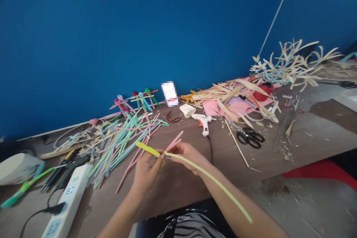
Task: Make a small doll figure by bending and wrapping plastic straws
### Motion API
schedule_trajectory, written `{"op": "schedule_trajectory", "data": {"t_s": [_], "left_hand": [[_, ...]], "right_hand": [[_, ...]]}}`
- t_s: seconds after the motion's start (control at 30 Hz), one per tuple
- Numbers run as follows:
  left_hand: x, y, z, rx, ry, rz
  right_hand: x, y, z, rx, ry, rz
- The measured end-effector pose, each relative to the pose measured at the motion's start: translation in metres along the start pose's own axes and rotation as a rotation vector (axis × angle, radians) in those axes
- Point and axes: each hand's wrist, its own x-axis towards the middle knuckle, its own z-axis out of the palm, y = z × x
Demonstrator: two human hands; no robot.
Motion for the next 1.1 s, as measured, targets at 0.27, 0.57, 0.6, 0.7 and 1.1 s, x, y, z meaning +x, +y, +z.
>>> {"op": "schedule_trajectory", "data": {"t_s": [0.27,0.57,0.6,0.7,1.1], "left_hand": [[-0.002,0.001,0.002,0.224,0.106,0.298],[-0.003,0.005,0.002,0.137,0.058,0.141],[-0.003,0.005,0.002,0.111,0.049,0.115],[-0.004,0.004,0.002,0.008,0.034,0.048],[0.002,0.002,-0.01,-0.602,-0.325,-0.324]], "right_hand": [[0.0,0.005,0.01,-0.264,0.23,-0.037],[0.001,0.006,0.015,-0.421,0.374,-0.144],[0.001,0.006,0.015,-0.394,0.368,-0.132],[0.001,0.01,0.014,-0.295,0.358,-0.089],[0.0,-0.008,0.005,-0.1,0.057,0.02]]}}
